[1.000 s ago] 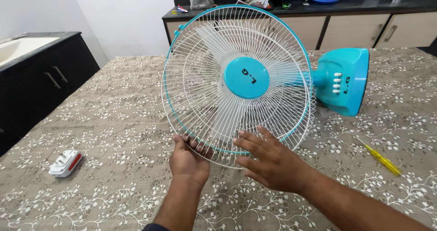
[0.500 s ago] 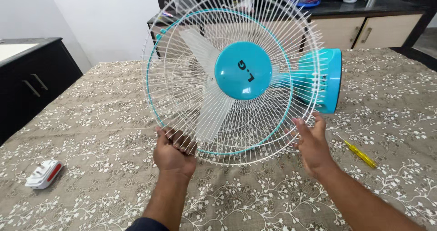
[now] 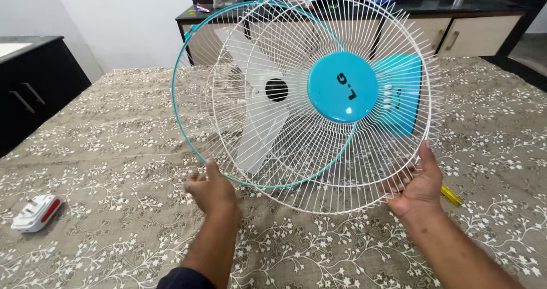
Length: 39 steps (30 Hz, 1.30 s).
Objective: The person disassembles a teal LG table fan on a table. They remove the front grille, unscrew and remove the central hub cover, detach the fan blades, and then remove the rear grille, leaving the motor housing exposed.
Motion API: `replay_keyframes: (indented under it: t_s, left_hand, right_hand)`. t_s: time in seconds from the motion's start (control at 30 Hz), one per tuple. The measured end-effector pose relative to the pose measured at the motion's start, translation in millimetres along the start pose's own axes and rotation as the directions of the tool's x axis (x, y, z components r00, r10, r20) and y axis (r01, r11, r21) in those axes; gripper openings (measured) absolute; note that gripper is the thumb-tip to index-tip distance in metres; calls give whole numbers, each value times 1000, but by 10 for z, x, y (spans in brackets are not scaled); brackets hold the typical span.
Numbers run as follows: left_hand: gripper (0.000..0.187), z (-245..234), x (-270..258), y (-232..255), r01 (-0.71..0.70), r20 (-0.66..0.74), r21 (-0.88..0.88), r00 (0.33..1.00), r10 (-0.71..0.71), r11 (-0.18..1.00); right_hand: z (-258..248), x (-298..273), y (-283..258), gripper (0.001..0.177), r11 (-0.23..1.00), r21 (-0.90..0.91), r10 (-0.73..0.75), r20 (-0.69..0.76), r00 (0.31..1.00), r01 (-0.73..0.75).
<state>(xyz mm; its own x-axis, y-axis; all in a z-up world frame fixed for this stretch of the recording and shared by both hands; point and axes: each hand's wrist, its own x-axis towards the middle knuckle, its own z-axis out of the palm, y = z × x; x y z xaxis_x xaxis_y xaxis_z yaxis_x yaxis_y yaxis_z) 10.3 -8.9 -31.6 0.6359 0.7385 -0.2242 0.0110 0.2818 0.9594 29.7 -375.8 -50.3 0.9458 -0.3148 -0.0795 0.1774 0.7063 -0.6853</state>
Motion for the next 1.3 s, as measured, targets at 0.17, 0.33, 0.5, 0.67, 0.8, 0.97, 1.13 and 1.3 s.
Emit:
replay_keyframes:
  t_s: [0.17,0.33,0.5,0.67,0.8,0.97,1.13,1.3]
  left_hand:
    - [72,98,87,-165,556,455,-116,766,-454,823]
    - [57,224,414,-285,465,414,-132,829,-377,876]
    - [39,342,1022,-256,436,491,-210,821,-291,875]
    - [32,372,1407,-155,373,396,-240,880,-261,896]
    - [28,285,1390,-371,346,420,-247,880,-222,905]
    - [23,65,1160,-518,314,472,-284,868,-153,906]
    - [43,-203,702,-174,324,435,-119,867,-244,938]
    - [74,-454,61,414,348,452,-15,838,-304,937]
  right_hand:
    - [-51,-25,142,41,997,75,-12,91,996,5]
    - [244,-217,80,47,998,13,56,-122,991,-55]
    - [235,-253,29,49,999,-34,-4,-110,994,1]
    - [-71,-243,-60,50,999,-39,20,-168,986,-27]
    - [-188,-224,-6,44,896,397,20,409,912,-197]
    - [-120,-323,5,51,998,-50,24,-58,998,-27]
    - [190,-418,-74,61,998,-61,-13,-50,999,10]
    - [357,-447,-256,80,996,-48,-76,-43,996,74]
